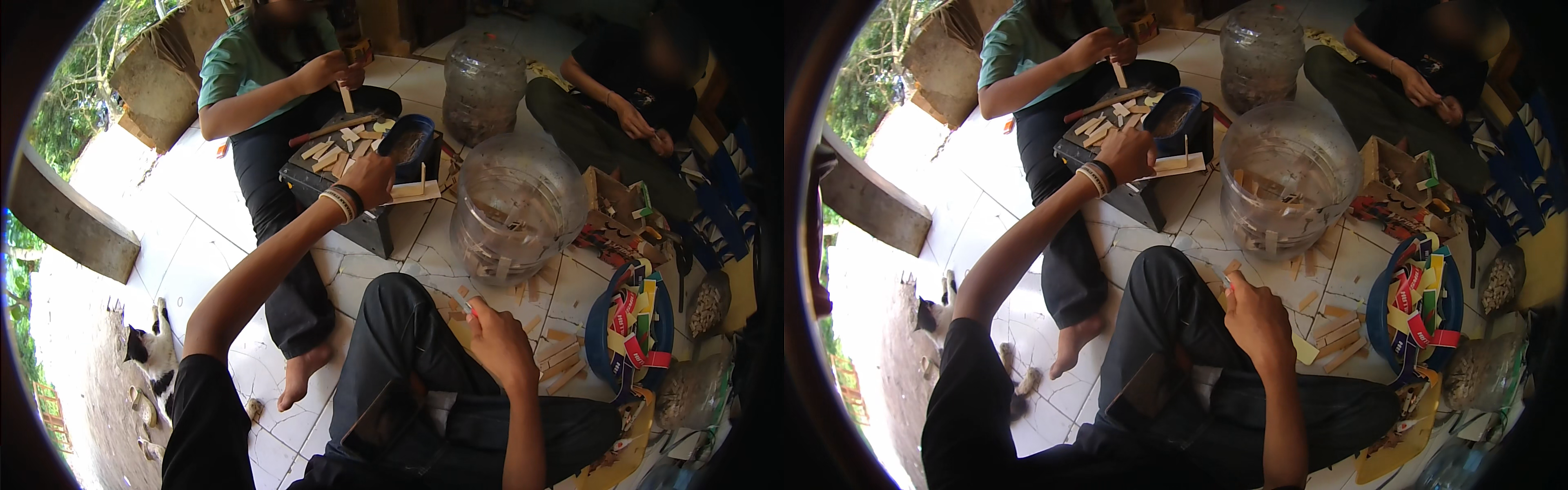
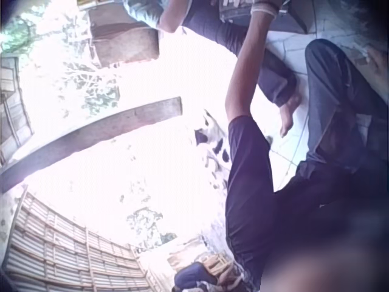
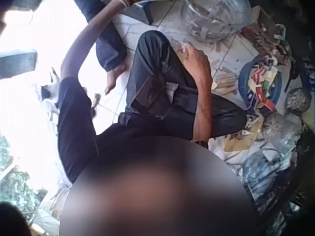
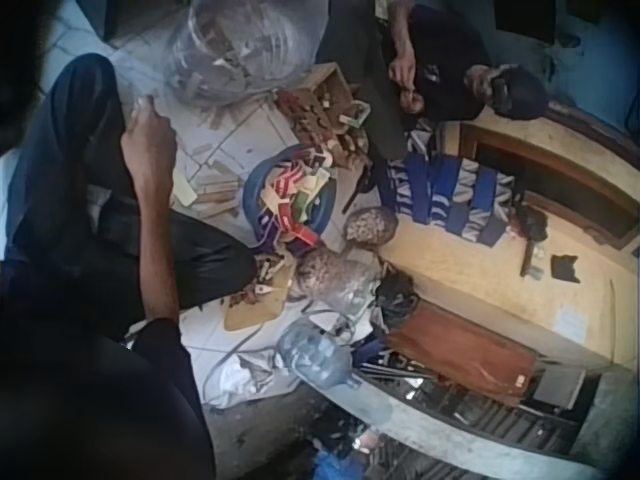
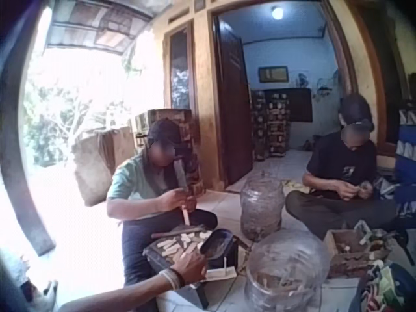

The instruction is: The person sits on the floor and assembles small wooden blocks into a rectangular frame. They use a utility knife to trim a yellow sticker and apply it to the assembled frame. The person handles multiple wooden pieces and a sticker, working alongside others in a shared workspace.

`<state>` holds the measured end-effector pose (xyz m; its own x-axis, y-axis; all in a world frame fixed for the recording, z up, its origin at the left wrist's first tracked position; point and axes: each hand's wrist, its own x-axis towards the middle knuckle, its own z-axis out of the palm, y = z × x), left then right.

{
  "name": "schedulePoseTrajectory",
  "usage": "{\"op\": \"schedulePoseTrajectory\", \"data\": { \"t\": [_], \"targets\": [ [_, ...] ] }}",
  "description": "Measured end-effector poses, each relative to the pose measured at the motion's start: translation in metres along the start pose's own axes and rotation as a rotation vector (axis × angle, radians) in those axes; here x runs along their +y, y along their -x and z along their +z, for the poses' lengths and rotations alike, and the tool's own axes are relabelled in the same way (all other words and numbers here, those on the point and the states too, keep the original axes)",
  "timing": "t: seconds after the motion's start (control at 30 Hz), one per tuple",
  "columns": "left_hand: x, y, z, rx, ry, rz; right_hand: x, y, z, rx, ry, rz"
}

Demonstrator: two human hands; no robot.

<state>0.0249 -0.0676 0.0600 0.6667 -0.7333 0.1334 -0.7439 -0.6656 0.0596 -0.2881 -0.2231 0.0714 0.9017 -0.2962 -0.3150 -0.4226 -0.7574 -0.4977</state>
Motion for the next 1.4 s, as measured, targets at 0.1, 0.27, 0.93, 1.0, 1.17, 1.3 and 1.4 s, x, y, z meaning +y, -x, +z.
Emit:
{"op": "schedulePoseTrajectory", "data": {
  "t": [0.1, 0.27, 0.93, 1.0, 1.17, 1.3, 1.4],
  "targets": [
    [-0.008, 0.003, 0.005, 0.016, 0.066, 0.081, -0.001, -0.002, 0.003, 0.001, -0.017, -0.013],
    [-0.017, 0.005, 0.014, 0.003, 0.143, 0.04, -0.005, -0.008, 0.01, 0.027, -0.032, -0.056],
    [-0.051, 0.07, 0.0, -0.012, 0.249, 0.249, -0.071, -0.089, 0.041, 0.222, -0.012, -0.319],
    [-0.054, 0.073, 0.0, -0.006, 0.272, 0.271, -0.08, -0.101, 0.044, 0.236, -0.001, -0.353],
    [-0.055, 0.072, -0.003, -0.091, 0.224, 0.215, -0.094, -0.126, 0.045, 0.243, 0.042, -0.335],
    [-0.051, 0.073, -0.003, -0.088, 0.198, 0.174, -0.094, -0.136, 0.04, 0.224, 0.081, -0.331],
    [-0.05, 0.071, -0.002, -0.047, 0.202, 0.196, -0.092, -0.141, 0.041, 0.218, 0.067, -0.363]
  ]
}}
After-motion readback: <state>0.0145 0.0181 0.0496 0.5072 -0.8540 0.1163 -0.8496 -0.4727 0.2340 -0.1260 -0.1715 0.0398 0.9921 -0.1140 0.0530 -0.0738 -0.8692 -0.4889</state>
